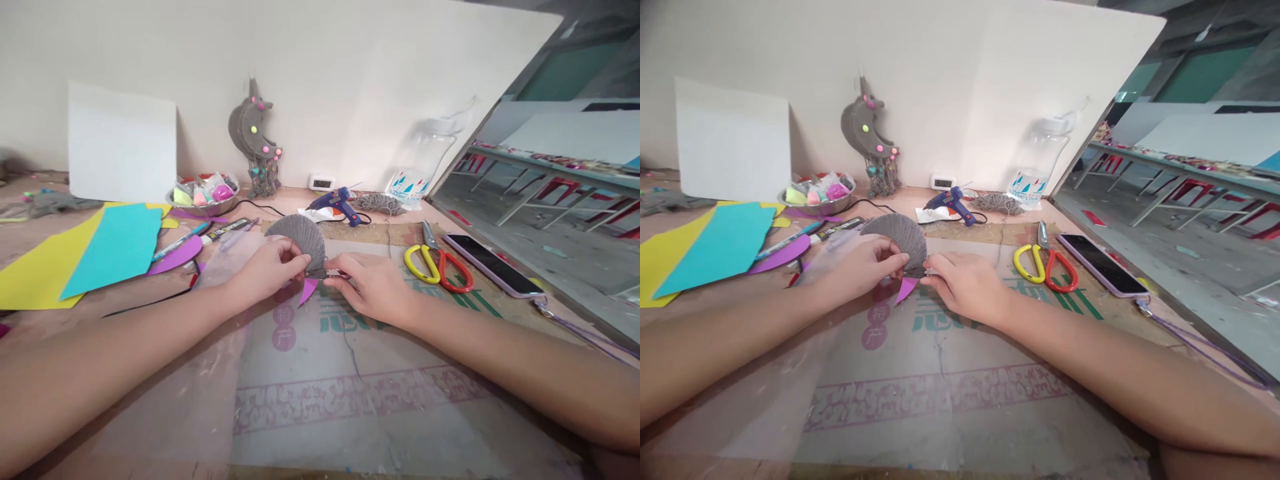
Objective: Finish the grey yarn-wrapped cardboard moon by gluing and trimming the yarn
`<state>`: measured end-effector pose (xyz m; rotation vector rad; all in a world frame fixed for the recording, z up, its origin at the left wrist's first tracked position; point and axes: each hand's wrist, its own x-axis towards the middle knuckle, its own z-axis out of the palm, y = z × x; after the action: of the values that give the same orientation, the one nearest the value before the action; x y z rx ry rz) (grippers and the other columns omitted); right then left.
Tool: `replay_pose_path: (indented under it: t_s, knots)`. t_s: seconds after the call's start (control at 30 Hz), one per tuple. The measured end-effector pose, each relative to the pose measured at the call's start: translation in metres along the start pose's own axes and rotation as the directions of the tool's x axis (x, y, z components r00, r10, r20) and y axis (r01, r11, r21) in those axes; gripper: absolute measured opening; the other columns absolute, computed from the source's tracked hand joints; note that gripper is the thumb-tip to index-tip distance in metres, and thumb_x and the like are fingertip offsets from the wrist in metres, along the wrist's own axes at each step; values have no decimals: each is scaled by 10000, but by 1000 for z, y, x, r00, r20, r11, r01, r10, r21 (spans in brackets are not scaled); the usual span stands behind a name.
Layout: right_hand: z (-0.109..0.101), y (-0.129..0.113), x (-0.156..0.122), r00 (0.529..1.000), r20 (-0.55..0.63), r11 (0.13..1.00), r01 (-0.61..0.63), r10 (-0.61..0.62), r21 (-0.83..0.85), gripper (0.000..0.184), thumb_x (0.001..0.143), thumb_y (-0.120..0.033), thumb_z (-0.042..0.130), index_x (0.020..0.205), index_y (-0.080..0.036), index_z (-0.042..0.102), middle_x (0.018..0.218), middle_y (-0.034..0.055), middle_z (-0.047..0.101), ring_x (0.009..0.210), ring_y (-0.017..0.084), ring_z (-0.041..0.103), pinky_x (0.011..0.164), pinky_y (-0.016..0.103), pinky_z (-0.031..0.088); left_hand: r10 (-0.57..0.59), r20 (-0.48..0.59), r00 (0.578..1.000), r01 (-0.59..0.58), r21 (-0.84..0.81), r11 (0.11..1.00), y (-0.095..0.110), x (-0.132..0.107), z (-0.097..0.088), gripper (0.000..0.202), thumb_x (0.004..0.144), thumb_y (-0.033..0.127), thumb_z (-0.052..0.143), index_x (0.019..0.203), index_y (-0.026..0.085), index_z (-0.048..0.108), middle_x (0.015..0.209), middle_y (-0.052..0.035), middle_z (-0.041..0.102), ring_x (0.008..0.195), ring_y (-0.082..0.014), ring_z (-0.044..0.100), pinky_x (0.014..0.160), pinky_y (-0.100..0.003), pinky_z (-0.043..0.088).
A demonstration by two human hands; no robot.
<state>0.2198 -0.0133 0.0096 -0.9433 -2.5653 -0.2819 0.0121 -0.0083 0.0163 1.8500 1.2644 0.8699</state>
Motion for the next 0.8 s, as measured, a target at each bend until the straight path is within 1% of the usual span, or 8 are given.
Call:
replay_pose_path:
  t_s: [0.27,0.43,0.63,0.73,0.8]
  knots:
    - [0,1,-1,1000,0,1000,-13,13,-5,234,918,-360,413,956,-172,548,821,37,652,710,155,585,593,260,349,35,-17,999,-34,86,996,-1,1,-1,247,793,357,486,616,196,548,604,4,609,603,-144,577,614,-274,443]
    - [-1,0,0,1000,8,1000,-5,5,-29,242,923,-357,403,949,-168,552,802,35,648,689,152,578,581,259,338,26,-15,1000,-25,90,996,-1,1,0,247,789,354,491,611,194,550,598,4,608,591,-140,574,598,-268,442]
    - [-2,0,1,1000,17,998,15,-14,-64,280,928,-374,389,926,-159,567,790,45,649,679,154,581,571,261,334,33,-15,999,-31,93,995,-1,1,0,255,791,345,492,604,185,560,609,1,602,597,-138,575,613,-274,443]
    - [-1,1,1,1000,8,998,21,-20,-54,271,928,-367,395,914,-160,569,774,40,646,675,150,581,576,256,345,35,-17,999,-33,96,995,-1,1,0,258,794,347,495,604,184,558,606,3,599,587,-135,566,599,-270,437]
    - [-2,1,1,999,-19,999,29,-30,-29,256,926,-356,404,923,-159,568,774,37,646,673,145,582,579,251,356,41,-15,999,-40,90,995,-1,0,0,254,798,345,497,612,183,557,603,6,600,592,-132,564,604,-264,437]
